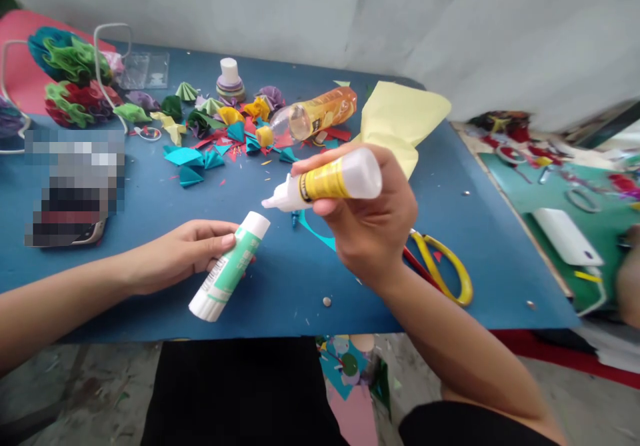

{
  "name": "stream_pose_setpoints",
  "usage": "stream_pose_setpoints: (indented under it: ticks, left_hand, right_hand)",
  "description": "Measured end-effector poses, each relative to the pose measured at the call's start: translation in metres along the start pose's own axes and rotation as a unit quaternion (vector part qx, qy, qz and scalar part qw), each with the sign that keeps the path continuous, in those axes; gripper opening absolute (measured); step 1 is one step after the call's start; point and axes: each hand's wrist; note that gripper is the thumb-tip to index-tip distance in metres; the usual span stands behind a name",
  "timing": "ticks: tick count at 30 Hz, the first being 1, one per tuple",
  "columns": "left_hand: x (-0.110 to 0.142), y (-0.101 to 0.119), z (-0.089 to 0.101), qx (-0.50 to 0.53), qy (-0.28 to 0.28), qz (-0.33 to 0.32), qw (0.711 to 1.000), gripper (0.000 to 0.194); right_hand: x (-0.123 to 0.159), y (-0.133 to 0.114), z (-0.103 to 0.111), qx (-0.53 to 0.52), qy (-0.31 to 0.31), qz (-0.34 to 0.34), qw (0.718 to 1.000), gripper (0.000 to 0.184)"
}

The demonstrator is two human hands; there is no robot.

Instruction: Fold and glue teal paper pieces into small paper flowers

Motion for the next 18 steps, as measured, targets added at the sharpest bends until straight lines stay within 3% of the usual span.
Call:
stream_pose_setpoints:
  ticks: [2,7,11,15,18]
  left_hand:
    - [0.0000,0.0004,-0.0005,0.003,-0.002,0.000,1.000,0.036]
    - [0.0000,0.0020,-0.0019,0.021,-0.011,0.000,1.000,0.038]
    - [0.0017,0.0035,-0.0028,0.032,-0.011,0.000,0.999,0.038]
    - [0.0030,0.0046,-0.0037,0.045,-0.018,0.001,0.999,0.038]
    - [0.0032,0.0055,-0.0039,0.051,-0.018,-0.001,0.999,0.037]
  right_hand:
    - [-0.0009,-0.0001,0.0016,-0.011,0.002,0.017,1.000,0.031]
    - [-0.0005,-0.0007,0.0041,-0.008,-0.109,0.035,0.993,0.035]
    - [0.0011,0.0024,0.0041,-0.032,-0.087,0.052,0.994,0.033]
    - [0.0017,0.0040,0.0036,-0.036,-0.116,0.037,0.992,0.035]
    - [0.0024,0.0036,0.0027,-0.046,-0.098,0.039,0.993,0.035]
Point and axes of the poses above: each hand's wrist, its own x-axis away from the middle knuckle, its own z-axis out of the back of the hand, y = z × x, and after that the axes turned 12 degrees about z, right-handed
